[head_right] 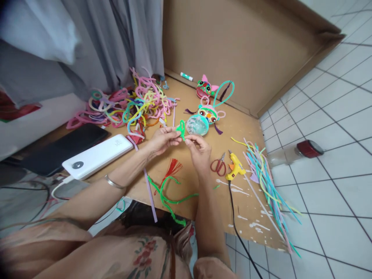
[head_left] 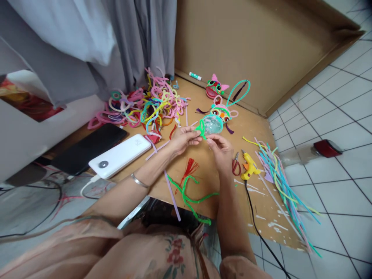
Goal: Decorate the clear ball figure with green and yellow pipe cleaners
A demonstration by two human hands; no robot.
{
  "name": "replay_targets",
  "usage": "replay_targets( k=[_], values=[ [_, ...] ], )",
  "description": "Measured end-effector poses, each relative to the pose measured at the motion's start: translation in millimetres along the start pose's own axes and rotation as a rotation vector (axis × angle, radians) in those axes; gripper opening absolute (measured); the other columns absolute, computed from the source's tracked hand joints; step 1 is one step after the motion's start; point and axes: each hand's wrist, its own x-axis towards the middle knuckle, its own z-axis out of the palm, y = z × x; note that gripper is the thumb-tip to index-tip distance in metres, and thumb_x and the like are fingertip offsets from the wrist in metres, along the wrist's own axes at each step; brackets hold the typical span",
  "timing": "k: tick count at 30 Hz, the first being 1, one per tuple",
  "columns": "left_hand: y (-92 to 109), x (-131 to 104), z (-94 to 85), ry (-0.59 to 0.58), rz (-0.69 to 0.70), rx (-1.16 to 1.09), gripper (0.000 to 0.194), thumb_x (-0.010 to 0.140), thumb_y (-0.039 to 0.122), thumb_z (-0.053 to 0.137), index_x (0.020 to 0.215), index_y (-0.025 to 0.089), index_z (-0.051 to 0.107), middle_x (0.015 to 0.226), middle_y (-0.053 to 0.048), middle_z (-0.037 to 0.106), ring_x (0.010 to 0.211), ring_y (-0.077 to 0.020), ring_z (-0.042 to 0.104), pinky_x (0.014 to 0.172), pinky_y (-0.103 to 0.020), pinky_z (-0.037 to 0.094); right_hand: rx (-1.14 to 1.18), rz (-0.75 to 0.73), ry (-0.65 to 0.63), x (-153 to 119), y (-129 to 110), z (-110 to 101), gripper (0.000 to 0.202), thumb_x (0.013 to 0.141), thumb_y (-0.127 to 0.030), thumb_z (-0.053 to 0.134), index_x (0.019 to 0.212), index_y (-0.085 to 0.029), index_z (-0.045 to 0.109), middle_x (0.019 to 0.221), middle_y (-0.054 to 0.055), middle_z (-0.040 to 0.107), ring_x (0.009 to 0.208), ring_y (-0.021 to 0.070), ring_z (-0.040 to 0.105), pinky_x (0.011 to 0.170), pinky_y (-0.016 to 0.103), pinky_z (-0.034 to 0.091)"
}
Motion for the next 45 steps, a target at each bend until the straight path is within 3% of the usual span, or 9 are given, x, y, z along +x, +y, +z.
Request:
replay_targets(
  k=[6,10,17,22,29,36,40,45],
  values=[
    [3,0,1.6,0.058,-0.061,-0.080,0.012,0.077,0.004,0.069,0.073,0.009,0.058,0.055,0.002,0.064,0.045,-0.0049,0.059,0.043,-0.011,0.047,-0.245,-0.252,-0.145,-2,-7,-2,0.016,0.090,-0.023,0.054,0.087,-0.023,0.070,0.088,0.004,0.070,0.088,0.0182,0.064,0.083,0.034,0.049],
    [5,-1,1.5,0.070,-0.112,-0.143,0.012,0.079,0.001,0.066,0.075,0.009,0.057,0.056,0.003,0.064,0.042,-0.0042,0.058,0.041,-0.011,0.045,-0.321,-0.305,-0.151,-1,-6,-4,0.020,0.091,-0.022,0.051,0.087,-0.023,0.070,0.088,0.005,0.070,0.088,0.0197,0.065,0.084,0.036,0.050],
    [8,-3,2.7,0.028,-0.161,-0.140,0.012,0.087,0.002,0.056,0.078,0.007,0.061,0.053,0.001,0.062,0.041,-0.0057,0.058,0.040,-0.013,0.045,-0.289,-0.268,-0.151,-2,-7,-2,0.018,0.090,-0.022,0.054,0.086,-0.023,0.071,0.086,0.004,0.071,0.085,0.0187,0.066,0.081,0.034,0.051],
    [3,-3,3.5,0.018,-0.101,-0.092,0.008,0.079,0.004,0.067,0.075,0.008,0.062,0.057,0.001,0.064,0.041,-0.0038,0.056,0.039,-0.012,0.043,-0.234,-0.209,-0.112,-4,-8,1,0.014,0.086,-0.021,0.059,0.084,-0.023,0.073,0.084,0.002,0.073,0.082,0.0177,0.067,0.079,0.032,0.052],
    [-12,-5,6.7,-0.040,0.076,0.215,0.009,0.072,0.009,0.069,0.073,0.010,0.060,0.045,0.004,0.058,0.036,-0.0059,0.050,0.040,-0.015,0.041,-0.236,-0.173,-0.033,-5,-5,0,0.011,0.084,-0.024,0.062,0.084,-0.023,0.074,0.082,0.002,0.073,0.079,0.0169,0.066,0.077,0.031,0.052],
    [-11,-12,9.1,-0.178,0.054,0.382,0.017,0.068,0.018,0.075,0.072,0.011,0.060,0.042,0.005,0.055,0.034,-0.0056,0.047,0.039,-0.015,0.037,-0.277,-0.249,0.121,0,-1,-6,0.009,0.082,-0.024,0.065,0.079,-0.023,0.073,0.090,0.004,0.062,0.089,0.0175,0.062,0.083,0.034,0.052],
    [-10,-12,7.0,-0.232,0.050,0.425,0.015,0.069,0.017,0.074,0.071,0.012,0.061,0.043,0.004,0.055,0.035,-0.0062,0.048,0.039,-0.016,0.036,-0.242,-0.189,0.088,1,1,-7,0.008,0.081,-0.024,0.064,0.078,-0.021,0.071,0.096,0.006,0.066,0.096,0.0191,0.063,0.087,0.035,0.051],
    [-11,-11,5.5,-0.245,0.068,0.426,0.015,0.068,0.017,0.075,0.070,0.012,0.061,0.043,0.003,0.056,0.035,-0.0058,0.048,0.039,-0.015,0.035,-0.174,-0.028,0.055,0,1,-4,0.008,0.080,-0.027,0.061,0.078,-0.020,0.066,0.077,0.002,0.069,0.072,0.0155,0.063,0.071,0.030,0.051]
  ],
)
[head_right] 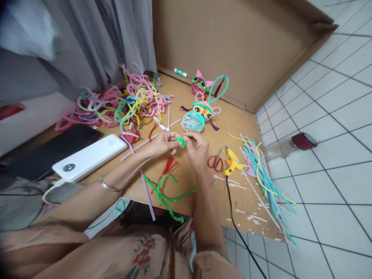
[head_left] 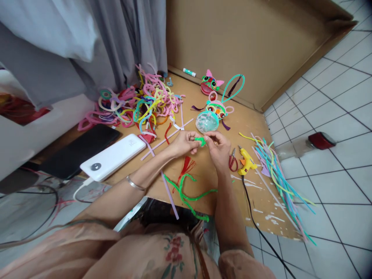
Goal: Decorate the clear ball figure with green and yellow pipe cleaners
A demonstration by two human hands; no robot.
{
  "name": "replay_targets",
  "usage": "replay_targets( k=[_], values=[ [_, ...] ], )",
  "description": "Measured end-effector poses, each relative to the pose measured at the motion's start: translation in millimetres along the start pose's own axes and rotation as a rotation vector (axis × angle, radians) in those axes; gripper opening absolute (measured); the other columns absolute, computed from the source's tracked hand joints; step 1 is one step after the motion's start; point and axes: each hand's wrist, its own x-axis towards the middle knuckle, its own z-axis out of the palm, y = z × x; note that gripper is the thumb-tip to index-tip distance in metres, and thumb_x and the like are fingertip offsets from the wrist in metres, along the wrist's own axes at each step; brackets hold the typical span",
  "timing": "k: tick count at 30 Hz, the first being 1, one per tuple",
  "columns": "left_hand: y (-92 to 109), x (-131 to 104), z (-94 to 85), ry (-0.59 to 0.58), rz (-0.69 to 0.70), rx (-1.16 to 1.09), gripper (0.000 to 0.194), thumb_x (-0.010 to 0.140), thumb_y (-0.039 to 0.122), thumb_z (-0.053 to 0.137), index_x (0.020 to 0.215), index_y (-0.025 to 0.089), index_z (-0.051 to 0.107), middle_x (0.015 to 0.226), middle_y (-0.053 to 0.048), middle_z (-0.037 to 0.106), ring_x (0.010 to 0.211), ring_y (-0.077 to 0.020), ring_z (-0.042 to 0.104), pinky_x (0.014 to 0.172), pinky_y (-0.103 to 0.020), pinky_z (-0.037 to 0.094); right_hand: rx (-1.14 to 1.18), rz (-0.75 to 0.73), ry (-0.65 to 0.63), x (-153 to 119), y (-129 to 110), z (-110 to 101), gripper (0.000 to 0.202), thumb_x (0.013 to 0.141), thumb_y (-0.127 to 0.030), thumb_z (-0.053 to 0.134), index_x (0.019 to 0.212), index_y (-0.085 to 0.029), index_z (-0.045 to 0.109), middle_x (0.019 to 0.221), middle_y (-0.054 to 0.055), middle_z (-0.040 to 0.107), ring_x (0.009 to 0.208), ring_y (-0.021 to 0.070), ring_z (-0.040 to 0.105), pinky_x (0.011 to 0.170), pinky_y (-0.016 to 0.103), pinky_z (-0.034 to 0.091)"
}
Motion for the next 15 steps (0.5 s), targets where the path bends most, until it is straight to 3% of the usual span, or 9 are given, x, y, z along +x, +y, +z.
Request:
replay_targets(
  k=[3,8,15],
  values=[
    [-0.1,-0.5,0.7,-0.011,-0.009,-0.017,0.016,0.067,0.017,0.076,0.071,0.012,0.061,0.043,0.003,0.056,0.035,-0.0060,0.048,0.040,-0.015,0.035,0.083,0.061,0.022,0.1,0.9,1.4,0.011,0.078,-0.030,0.063,0.083,-0.020,0.061,0.075,0.000,0.066,0.068,0.0134,0.062,0.065,0.026,0.050],
    [0.5,-0.2,-0.2,-0.046,-0.014,-0.106,0.019,0.065,0.020,0.078,0.074,0.011,0.063,0.049,0.000,0.061,0.040,-0.0079,0.054,0.044,-0.017,0.043,0.175,0.088,0.053,1.6,2.5,1.2,0.020,0.076,-0.032,0.067,0.087,-0.022,0.054,0.079,0.000,0.067,0.073,0.0137,0.065,0.069,0.027,0.052],
    [0.4,1.4,-5.6,-0.136,-0.102,-0.229,0.025,0.070,0.025,0.077,0.087,0.011,0.066,0.079,-0.008,0.072,0.056,-0.0125,0.067,0.049,-0.018,0.050,0.262,0.137,0.113,3.3,4.9,0.3,0.026,0.072,-0.032,0.069,0.089,-0.023,0.052,0.078,0.000,0.070,0.067,0.0131,0.064,0.063,0.026,0.053]
  ],
)
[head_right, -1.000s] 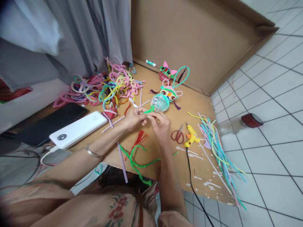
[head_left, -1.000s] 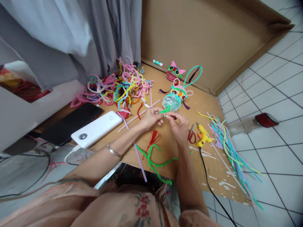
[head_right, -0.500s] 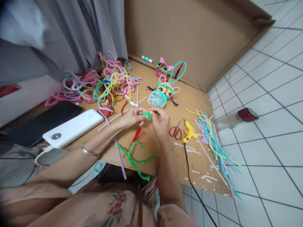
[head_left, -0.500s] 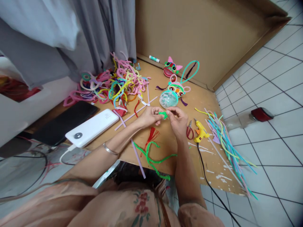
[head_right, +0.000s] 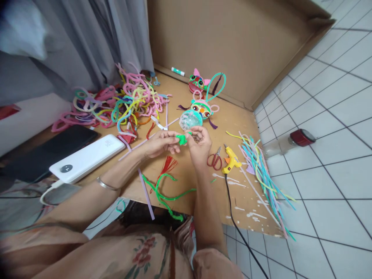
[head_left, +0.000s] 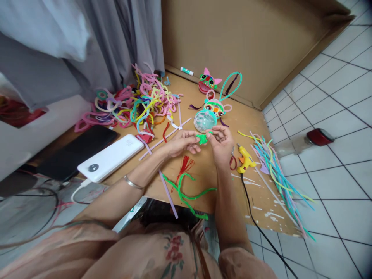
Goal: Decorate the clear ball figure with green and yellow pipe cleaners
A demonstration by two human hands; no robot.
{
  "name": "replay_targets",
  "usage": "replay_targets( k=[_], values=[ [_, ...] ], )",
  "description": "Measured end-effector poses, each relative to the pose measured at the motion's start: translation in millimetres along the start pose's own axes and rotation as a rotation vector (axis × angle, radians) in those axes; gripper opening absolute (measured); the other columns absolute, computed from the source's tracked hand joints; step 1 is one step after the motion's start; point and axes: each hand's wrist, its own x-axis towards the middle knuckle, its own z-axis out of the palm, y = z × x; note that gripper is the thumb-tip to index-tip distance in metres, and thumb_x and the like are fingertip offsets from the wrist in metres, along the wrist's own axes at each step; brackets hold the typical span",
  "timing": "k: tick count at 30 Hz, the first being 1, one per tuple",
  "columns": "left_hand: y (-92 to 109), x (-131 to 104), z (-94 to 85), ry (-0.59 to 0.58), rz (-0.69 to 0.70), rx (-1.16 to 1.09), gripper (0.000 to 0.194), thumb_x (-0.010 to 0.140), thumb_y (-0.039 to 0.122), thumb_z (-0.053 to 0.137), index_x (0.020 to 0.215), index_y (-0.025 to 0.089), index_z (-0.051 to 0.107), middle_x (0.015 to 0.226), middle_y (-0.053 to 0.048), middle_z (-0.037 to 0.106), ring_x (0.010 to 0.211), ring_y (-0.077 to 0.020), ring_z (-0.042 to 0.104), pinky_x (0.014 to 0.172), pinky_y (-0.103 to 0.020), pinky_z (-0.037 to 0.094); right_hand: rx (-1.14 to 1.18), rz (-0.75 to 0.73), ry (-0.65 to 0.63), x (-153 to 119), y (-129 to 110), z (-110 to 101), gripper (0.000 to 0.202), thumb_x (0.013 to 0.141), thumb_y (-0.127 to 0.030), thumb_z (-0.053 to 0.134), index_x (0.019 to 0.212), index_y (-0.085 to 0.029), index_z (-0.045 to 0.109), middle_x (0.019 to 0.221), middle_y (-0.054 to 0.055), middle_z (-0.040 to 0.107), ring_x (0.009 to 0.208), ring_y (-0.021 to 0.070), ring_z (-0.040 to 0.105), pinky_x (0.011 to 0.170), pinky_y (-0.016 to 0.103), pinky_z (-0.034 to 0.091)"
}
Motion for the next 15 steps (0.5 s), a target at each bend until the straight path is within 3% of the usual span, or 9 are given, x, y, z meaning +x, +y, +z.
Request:
replay_targets(
  k=[8,15],
  values=[
    [-0.5,-1.3,0.9,-0.038,0.027,0.072,0.029,0.063,0.033,0.084,0.076,0.011,0.070,0.060,-0.003,0.065,0.051,-0.0082,0.059,0.048,-0.015,0.046,0.070,0.018,0.037,2.4,5.3,-1.4,0.031,0.069,-0.033,0.072,0.089,-0.023,0.052,0.082,0.002,0.071,0.076,0.0155,0.069,0.070,0.029,0.055],
    [-2.7,-0.9,1.1,-0.018,0.076,0.124,0.034,0.058,0.039,0.086,0.073,0.013,0.068,0.065,-0.003,0.065,0.055,-0.0087,0.057,0.051,-0.018,0.044,0.100,0.019,0.047,1.3,4.9,1.9,0.030,0.068,-0.033,0.073,0.089,-0.023,0.053,0.082,0.003,0.072,0.077,0.0161,0.070,0.070,0.029,0.055]
  ],
)
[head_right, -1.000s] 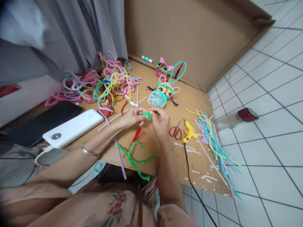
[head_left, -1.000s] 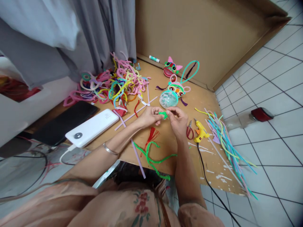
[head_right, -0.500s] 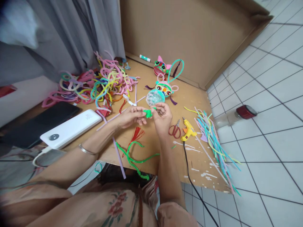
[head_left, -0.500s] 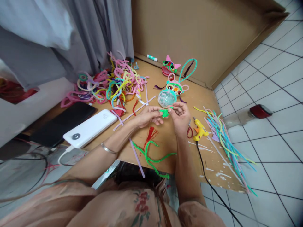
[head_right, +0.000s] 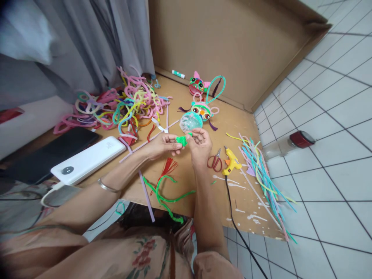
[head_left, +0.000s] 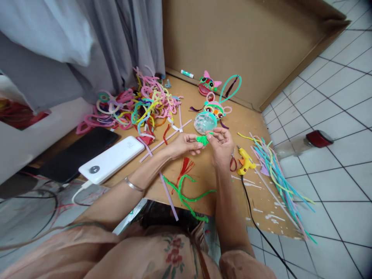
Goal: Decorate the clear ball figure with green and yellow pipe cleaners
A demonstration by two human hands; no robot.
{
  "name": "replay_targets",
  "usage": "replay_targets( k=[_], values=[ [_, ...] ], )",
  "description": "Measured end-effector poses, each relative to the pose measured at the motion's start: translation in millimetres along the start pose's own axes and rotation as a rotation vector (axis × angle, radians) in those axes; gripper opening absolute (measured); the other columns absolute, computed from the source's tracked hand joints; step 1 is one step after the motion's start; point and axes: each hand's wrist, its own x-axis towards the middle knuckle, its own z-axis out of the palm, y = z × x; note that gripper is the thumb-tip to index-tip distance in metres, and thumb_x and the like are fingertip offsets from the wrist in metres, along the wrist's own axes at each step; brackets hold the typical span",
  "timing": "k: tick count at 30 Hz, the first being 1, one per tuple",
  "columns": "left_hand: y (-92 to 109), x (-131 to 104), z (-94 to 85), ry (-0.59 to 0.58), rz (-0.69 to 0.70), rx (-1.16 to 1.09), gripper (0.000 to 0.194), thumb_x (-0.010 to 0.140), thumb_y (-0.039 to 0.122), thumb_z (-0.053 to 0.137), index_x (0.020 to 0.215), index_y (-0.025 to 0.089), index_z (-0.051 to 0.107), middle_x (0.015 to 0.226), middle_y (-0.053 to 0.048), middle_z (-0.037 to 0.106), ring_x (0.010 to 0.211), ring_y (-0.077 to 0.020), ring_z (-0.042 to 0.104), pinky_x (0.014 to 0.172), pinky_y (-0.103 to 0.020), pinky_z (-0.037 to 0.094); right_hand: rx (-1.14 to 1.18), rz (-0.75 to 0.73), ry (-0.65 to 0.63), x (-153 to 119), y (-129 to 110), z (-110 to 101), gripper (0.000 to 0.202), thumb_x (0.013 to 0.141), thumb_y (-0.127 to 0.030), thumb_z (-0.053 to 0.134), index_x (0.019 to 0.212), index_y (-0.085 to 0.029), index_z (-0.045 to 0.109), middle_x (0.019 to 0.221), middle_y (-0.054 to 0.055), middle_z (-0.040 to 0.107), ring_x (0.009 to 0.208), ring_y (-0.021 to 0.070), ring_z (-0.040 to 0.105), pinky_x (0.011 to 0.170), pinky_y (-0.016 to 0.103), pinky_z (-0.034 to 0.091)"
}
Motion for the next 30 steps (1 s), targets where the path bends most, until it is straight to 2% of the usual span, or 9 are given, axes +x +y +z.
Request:
replay_targets(
  k=[5,8,11,13,16,19,24,30],
  values=[
    [2,-1,-1.6,0.004,0.059,0.003,0.038,0.064,0.048,0.080,0.064,0.013,0.066,0.058,0.001,0.055,0.053,-0.0060,0.045,0.051,-0.016,0.036,0.002,0.018,-0.036,-1,-1,1,0.030,0.070,-0.034,0.073,0.091,-0.022,0.055,0.085,0.005,0.073,0.079,0.0168,0.069,0.073,0.031,0.055],
    [1,1,-1.7,0.056,0.061,-0.004,0.034,0.063,0.044,0.082,0.067,0.013,0.069,0.057,0.002,0.053,0.052,-0.0054,0.041,0.050,-0.017,0.034,-0.023,0.007,-0.050,-2,-2,2,0.031,0.072,-0.037,0.071,0.094,-0.021,0.057,0.090,0.006,0.073,0.084,0.0178,0.069,0.077,0.032,0.055],
    [-1,4,-1.5,0.151,0.091,-0.043,0.030,0.062,0.039,0.083,0.069,0.013,0.069,0.056,0.003,0.052,0.052,-0.0054,0.042,0.051,-0.017,0.034,-0.133,-0.077,0.020,-5,-5,4,0.030,0.075,-0.037,0.069,0.098,-0.021,0.059,0.095,0.006,0.071,0.086,0.0167,0.067,0.079,0.032,0.053],
    [-2,6,-1.5,0.241,0.136,-0.051,0.027,0.063,0.037,0.082,0.069,0.013,0.070,0.056,0.003,0.054,0.052,-0.0054,0.042,0.051,-0.017,0.035,-0.279,-0.162,0.060,-8,-8,6,0.025,0.077,-0.037,0.069,0.094,-0.021,0.061,0.090,0.004,0.069,0.080,0.0152,0.064,0.076,0.030,0.052],
    [-4,8,-1.4,0.344,0.175,-0.007,0.022,0.063,0.032,0.081,0.072,0.014,0.072,0.057,0.004,0.057,0.052,-0.0056,0.045,0.053,-0.017,0.038,-0.466,-0.270,0.010,-13,-9,9,0.019,0.078,-0.038,0.070,0.083,-0.021,0.063,0.080,0.002,0.065,0.072,0.0147,0.060,0.069,0.029,0.050],
    [-5,8,-1.2,0.366,0.181,0.033,0.022,0.061,0.030,0.082,0.073,0.014,0.073,0.055,0.004,0.058,0.052,-0.0059,0.047,0.053,-0.018,0.039,-0.531,-0.309,-0.038,-16,-7,10,0.015,0.083,-0.035,0.064,0.079,-0.020,0.063,0.077,0.003,0.065,0.070,0.0146,0.059,0.068,0.028,0.049],
    [-5,8,-1.6,0.301,0.191,-0.061,0.030,0.059,0.038,0.084,0.072,0.013,0.073,0.058,0.002,0.061,0.052,-0.0059,0.050,0.052,-0.017,0.041,-0.371,-0.128,-0.004,-16,-2,11,0.018,0.087,-0.036,0.055,0.081,-0.020,0.060,0.069,-0.001,0.063,0.063,0.0131,0.059,0.064,0.027,0.048],
    [-1,7,-0.7,0.285,0.138,-0.212,0.034,0.052,0.036,0.087,0.067,0.011,0.068,0.059,0.002,0.061,0.052,-0.0046,0.051,0.050,-0.016,0.040,-0.155,0.065,0.021,-13,-2,17,0.017,0.076,-0.035,0.062,0.075,-0.019,0.056,0.063,-0.003,0.060,0.057,0.0110,0.056,0.059,0.025,0.048]
  ],
)
